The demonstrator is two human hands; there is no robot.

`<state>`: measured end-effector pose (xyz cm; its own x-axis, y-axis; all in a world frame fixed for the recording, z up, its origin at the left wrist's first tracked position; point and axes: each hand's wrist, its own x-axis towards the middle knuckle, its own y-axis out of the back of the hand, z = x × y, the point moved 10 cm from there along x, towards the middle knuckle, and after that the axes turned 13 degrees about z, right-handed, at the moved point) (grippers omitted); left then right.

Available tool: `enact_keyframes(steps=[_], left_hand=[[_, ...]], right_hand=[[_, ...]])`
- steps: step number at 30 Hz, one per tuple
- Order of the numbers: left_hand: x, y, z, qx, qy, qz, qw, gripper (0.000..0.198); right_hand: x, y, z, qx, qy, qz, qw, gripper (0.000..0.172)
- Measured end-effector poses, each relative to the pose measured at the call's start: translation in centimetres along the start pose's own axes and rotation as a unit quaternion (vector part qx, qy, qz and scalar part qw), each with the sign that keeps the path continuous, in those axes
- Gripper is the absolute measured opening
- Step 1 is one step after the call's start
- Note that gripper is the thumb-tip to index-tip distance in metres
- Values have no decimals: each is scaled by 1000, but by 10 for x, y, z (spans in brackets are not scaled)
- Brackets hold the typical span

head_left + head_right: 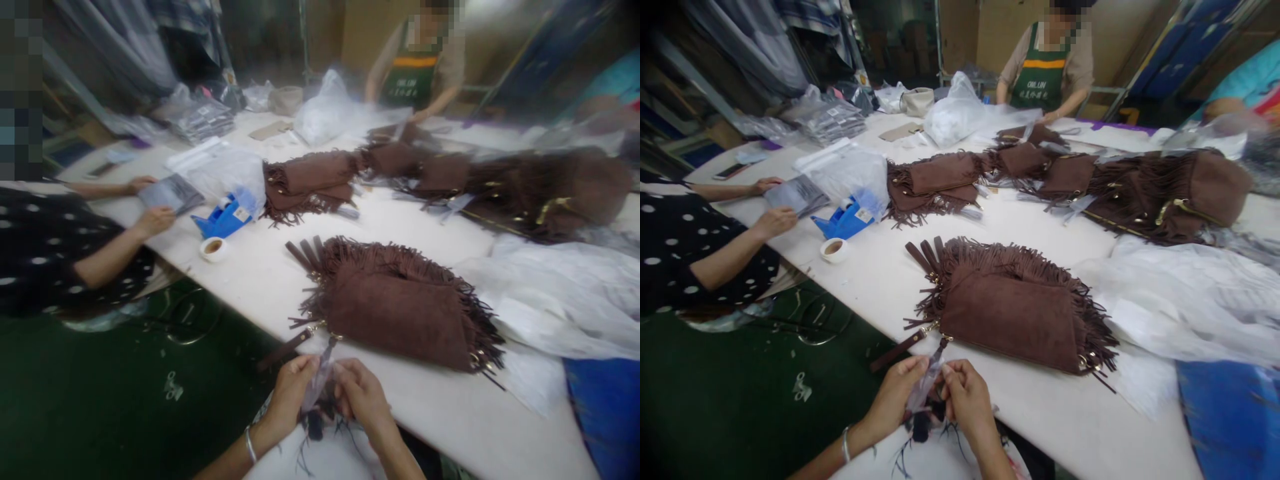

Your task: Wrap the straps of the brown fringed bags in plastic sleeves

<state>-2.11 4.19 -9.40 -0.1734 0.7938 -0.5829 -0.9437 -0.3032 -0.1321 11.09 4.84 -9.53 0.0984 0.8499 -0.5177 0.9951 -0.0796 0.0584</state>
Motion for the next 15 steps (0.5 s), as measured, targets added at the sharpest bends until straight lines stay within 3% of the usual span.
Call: enact_keyframes(steps=[5,10,15], left_hand=[[8,-6,6,45,-28,-2,999,42],[16,-7,36,133,-128,28,982,39],[20,-8,54,148,-154,27,977,35]], right_hand=[[9,-11,-3,48,-17,14,999,43],[15,-9,-6,52,-15,36,998,38],[12,1,-12,58,22,63,996,38]])
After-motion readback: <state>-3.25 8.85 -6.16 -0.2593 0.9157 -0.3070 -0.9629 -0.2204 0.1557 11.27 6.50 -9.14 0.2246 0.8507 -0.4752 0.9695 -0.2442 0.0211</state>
